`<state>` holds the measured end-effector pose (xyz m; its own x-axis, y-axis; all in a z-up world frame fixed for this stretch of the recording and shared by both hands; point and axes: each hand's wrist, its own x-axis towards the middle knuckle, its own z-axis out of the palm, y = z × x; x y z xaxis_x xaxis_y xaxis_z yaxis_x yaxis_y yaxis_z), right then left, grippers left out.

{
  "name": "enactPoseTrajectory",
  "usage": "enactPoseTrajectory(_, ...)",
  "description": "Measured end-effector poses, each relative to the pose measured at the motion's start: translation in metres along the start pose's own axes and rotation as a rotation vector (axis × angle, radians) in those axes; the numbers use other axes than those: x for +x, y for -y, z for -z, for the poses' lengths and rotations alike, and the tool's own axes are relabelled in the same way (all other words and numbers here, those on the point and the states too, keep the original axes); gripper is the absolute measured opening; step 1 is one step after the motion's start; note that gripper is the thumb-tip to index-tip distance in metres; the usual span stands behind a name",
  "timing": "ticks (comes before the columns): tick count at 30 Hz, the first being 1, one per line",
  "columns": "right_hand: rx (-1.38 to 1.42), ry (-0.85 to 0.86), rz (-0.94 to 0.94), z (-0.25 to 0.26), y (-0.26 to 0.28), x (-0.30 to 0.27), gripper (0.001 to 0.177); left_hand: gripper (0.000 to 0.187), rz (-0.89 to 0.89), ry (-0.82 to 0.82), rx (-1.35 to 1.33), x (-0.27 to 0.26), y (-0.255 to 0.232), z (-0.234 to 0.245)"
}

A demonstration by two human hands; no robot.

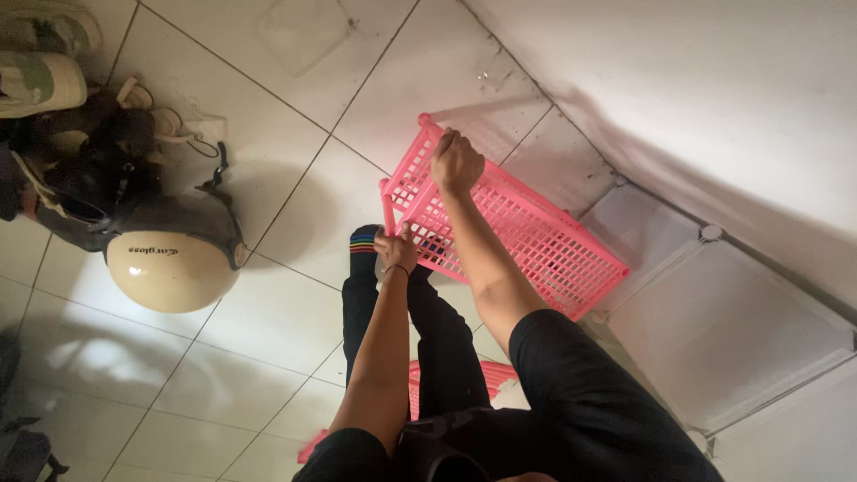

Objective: The person assembles a pink plastic storage rack by hand, connecting multiple grid panels and cylindrical rods. They repeatedly pick up parts, align them, and snap them together to form a multi-tiered structure.

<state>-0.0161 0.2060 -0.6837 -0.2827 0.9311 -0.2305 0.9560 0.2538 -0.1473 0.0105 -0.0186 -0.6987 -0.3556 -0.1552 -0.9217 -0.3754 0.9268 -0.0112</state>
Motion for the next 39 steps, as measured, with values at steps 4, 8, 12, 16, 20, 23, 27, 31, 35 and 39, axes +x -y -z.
enactPoseTrajectory(4, -0.015, -0.053, 0.000, -0.014, -0.004, 0.006, 0.040, 0.091, -0.099, -0.034, 0.037, 0.019, -0.004, -0.015)
enactPoseTrajectory(8, -0.108, -0.079, 0.040, -0.026, -0.014, -0.001, 0.037, 0.103, -0.094, -0.083, 0.022, 0.021, 0.012, -0.007)
enactPoseTrajectory(12, -0.154, -0.081, 0.055, -0.043, -0.009, 0.018, 0.036, 0.108, -0.091, -0.028, 0.033, 0.024, -0.003, -0.009)
enactPoseTrajectory(16, -0.150, -0.021, 0.032, -0.038, -0.016, 0.005, 0.038, 0.104, -0.026, -0.047, -0.019, 0.018, -0.005, -0.008)
enactPoseTrajectory(20, -0.062, 0.059, -0.001, -0.020, -0.011, 0.006, 0.040, 0.106, -0.030, -0.102, -0.023, 0.003, -0.007, -0.002)
enactPoseTrajectory(23, -0.086, 0.134, 0.018, -0.015, -0.006, 0.011, 0.042, 0.107, -0.051, -0.155, -0.010, -0.011, -0.011, 0.000)
enactPoseTrajectory(27, 0.019, -0.125, 0.102, -0.017, -0.001, 0.006, 0.034, 0.106, 0.064, -0.136, 0.022, -0.009, -0.023, 0.016)
enactPoseTrajectory(31, 0.074, -0.157, 0.093, -0.018, -0.005, -0.002, 0.030, 0.106, 0.053, -0.038, 0.068, -0.007, -0.024, 0.015)
enactPoseTrajectory(35, -0.011, -0.097, 0.083, -0.027, -0.005, 0.005, 0.032, 0.105, 0.088, -0.108, -0.018, 0.006, -0.019, 0.016)
enactPoseTrajectory(39, 0.357, -0.053, 0.056, -0.008, -0.009, 0.013, 0.056, 0.102, -0.026, -0.169, 0.044, 0.025, -0.012, 0.010)
